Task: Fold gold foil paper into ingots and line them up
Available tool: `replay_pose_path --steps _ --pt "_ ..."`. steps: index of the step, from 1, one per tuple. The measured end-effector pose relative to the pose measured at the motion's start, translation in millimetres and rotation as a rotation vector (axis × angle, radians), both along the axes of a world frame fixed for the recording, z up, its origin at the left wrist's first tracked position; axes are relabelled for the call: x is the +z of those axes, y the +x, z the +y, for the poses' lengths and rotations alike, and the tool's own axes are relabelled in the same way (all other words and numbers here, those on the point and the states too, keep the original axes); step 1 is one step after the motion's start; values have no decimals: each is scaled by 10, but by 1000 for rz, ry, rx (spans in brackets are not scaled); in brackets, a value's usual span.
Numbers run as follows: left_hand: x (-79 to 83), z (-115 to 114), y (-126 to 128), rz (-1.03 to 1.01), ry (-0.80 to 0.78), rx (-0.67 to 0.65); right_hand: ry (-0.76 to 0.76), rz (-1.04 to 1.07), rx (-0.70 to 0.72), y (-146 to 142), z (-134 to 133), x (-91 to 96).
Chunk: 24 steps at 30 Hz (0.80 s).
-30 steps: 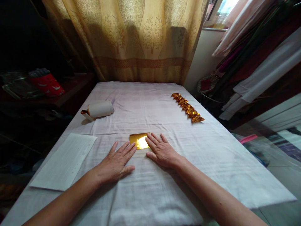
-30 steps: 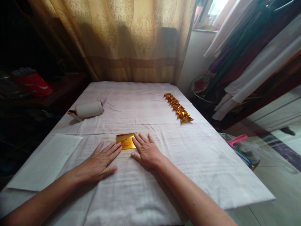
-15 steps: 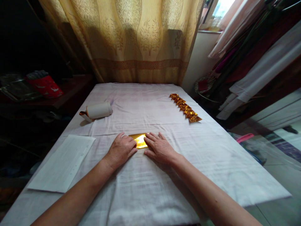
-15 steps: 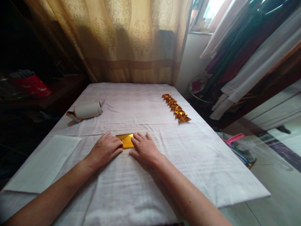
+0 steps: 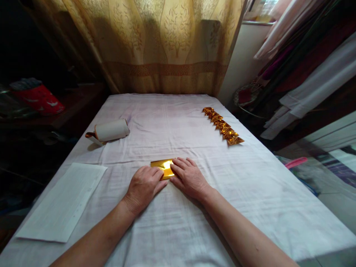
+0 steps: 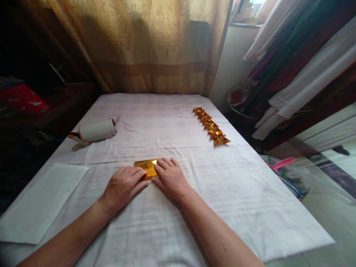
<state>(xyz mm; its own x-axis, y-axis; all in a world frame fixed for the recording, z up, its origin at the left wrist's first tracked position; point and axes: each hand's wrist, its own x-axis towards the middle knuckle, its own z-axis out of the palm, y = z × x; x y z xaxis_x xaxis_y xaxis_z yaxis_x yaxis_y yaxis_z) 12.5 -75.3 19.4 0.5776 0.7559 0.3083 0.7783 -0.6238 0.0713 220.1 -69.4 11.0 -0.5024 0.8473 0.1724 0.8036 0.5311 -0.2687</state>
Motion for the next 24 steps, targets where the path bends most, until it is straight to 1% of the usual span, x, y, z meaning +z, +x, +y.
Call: replay_pose_path --steps 3,9,13,17,19,21,24 --pt "-25 -4 -12 0 35 -15 13 35 4 18 23 -25" --pt "-25 25 -23 -16 79 -44 52 117 24 68 52 -86" --pt "-33 31 -21 -26 84 -37 97 178 46 105 44 -91" --pt "-49 45 -52 -51 92 -40 155 201 10 130 37 -99" --pt "-61 57 -94 -102 72 -57 142 203 -13 135 38 -117" --pt "-73 66 -145 -165 13 -68 120 207 -23 135 43 -136" --pt "-86 68 -221 -242 -84 -38 108 219 -34 126 57 -152"
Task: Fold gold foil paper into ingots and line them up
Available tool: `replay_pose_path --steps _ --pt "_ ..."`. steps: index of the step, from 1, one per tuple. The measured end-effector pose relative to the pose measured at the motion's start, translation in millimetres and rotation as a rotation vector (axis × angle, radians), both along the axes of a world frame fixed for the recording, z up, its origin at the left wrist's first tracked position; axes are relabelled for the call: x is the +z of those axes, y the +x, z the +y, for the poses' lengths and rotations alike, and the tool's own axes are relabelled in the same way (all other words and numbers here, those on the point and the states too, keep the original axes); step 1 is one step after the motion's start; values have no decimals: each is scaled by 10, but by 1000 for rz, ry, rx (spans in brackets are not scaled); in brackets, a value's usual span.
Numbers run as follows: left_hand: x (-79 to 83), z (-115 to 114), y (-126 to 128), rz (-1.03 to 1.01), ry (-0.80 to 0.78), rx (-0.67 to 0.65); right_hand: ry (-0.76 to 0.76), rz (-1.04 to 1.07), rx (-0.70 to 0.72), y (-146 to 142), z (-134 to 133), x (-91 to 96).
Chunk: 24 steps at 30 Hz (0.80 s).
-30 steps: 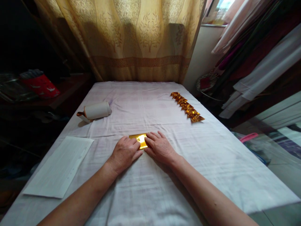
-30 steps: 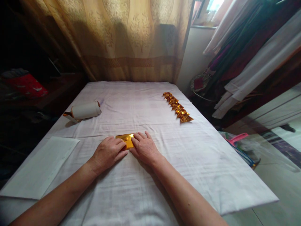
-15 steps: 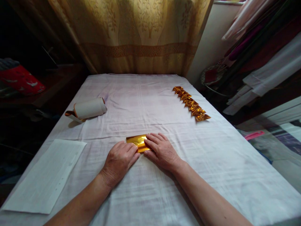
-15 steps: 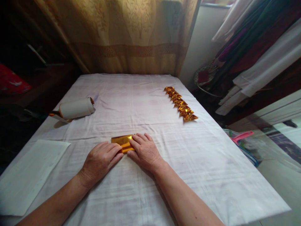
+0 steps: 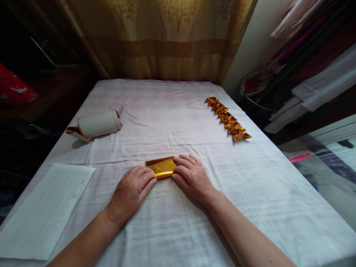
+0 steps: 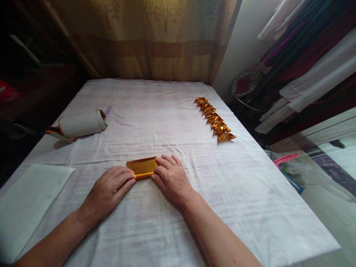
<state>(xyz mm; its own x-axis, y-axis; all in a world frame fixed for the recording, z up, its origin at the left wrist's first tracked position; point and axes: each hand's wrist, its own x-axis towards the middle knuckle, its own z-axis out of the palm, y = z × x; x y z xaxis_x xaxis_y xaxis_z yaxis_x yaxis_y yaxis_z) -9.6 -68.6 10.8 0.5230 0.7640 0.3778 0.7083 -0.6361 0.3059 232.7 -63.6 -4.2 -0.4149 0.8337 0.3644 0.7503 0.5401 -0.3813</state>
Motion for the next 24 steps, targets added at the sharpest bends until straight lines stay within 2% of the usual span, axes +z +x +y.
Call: replay_pose_path --steps 10,17,24 --pt "-48 19 -107 -24 -92 126 15 21 -48 -22 18 -40" --pt "-20 -2 -35 51 -29 157 -36 57 -33 -3 35 -45" --pt "-17 15 -16 83 -57 212 -28 53 -118 -51 54 -70"
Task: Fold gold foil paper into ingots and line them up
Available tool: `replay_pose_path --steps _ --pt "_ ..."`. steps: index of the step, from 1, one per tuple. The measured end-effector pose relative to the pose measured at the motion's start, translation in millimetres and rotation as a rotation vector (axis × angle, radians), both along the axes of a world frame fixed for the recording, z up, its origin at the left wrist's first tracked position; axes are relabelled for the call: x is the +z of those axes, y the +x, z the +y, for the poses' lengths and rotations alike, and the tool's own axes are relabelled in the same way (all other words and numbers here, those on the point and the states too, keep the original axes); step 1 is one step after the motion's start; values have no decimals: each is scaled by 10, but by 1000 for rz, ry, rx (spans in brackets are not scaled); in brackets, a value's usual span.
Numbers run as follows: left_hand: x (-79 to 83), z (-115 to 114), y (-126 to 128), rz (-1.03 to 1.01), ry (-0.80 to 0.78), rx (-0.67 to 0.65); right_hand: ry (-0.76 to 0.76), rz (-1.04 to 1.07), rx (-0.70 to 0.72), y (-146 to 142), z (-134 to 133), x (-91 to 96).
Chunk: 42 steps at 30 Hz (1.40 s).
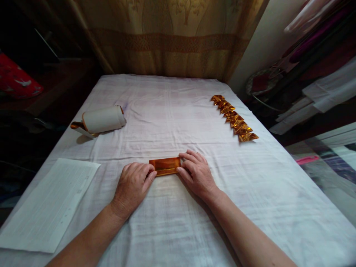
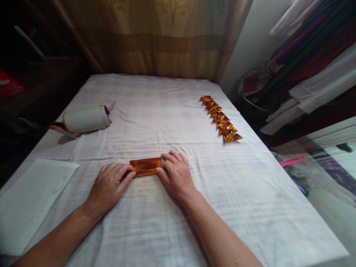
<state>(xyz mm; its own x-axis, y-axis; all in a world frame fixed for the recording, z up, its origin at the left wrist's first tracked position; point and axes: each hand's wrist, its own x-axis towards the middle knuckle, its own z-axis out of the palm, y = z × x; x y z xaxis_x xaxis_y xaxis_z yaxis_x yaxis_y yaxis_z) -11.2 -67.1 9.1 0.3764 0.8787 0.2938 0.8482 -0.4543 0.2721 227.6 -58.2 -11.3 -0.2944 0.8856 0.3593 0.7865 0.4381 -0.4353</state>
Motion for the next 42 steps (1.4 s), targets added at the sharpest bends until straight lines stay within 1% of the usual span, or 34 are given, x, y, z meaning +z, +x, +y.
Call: replay_pose_path --steps 10,20,35,39,42 --pt "-6 -3 2 7 -4 14 -11 11 -68 -74 12 -1" --pt "-25 14 8 -7 -31 50 -5 37 -91 -95 12 6" --pt "-16 11 32 21 -20 67 -17 2 -93 -113 8 18" --pt "-19 3 36 35 25 62 -15 -5 -93 -116 3 22" --pt "-20 -22 57 65 110 19 -16 -17 -93 -122 2 22"
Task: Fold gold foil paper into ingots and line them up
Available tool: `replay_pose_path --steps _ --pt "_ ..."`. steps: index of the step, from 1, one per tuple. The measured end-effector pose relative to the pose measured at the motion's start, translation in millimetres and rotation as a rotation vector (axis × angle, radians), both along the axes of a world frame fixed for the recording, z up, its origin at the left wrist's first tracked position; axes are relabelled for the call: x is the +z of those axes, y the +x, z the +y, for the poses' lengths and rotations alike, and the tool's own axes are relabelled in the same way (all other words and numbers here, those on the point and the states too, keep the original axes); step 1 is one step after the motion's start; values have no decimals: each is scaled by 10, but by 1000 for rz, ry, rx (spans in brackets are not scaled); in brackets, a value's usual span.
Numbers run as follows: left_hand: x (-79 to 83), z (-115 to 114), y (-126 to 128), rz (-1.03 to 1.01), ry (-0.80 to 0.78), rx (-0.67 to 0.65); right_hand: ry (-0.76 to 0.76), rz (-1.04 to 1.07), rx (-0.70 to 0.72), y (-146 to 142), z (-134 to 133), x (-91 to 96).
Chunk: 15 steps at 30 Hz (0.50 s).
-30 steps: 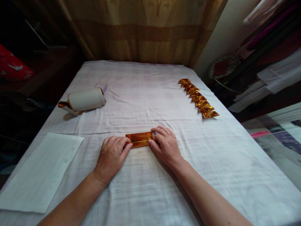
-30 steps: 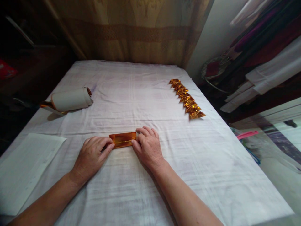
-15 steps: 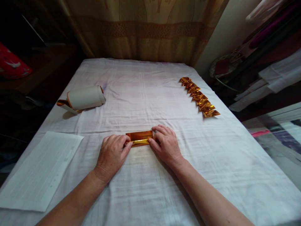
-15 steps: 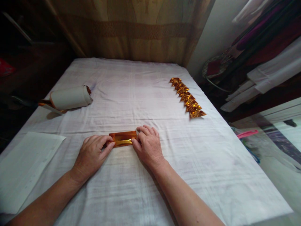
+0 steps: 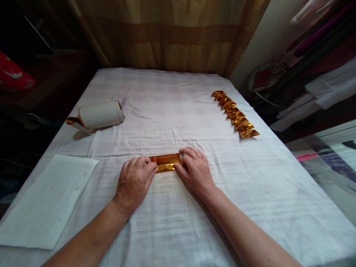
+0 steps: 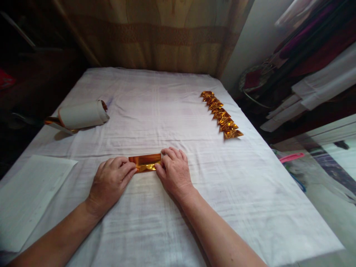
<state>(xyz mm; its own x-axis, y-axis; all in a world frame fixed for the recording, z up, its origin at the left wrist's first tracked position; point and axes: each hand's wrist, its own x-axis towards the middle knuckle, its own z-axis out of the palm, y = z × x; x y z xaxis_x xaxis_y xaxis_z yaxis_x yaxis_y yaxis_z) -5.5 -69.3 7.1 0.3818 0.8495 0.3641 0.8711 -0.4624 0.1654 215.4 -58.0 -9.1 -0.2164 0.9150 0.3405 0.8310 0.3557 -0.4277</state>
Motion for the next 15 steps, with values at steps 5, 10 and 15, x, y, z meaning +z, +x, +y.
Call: replay_pose_path --steps 5,10,15 --pt "4 -97 121 17 88 -189 7 -3 -6 -11 3 4" --pt "5 -189 249 21 9 -218 13 -8 -4 -13 6 9" --pt "13 -204 257 28 -30 -221 10 0 -2 -11 4 9"
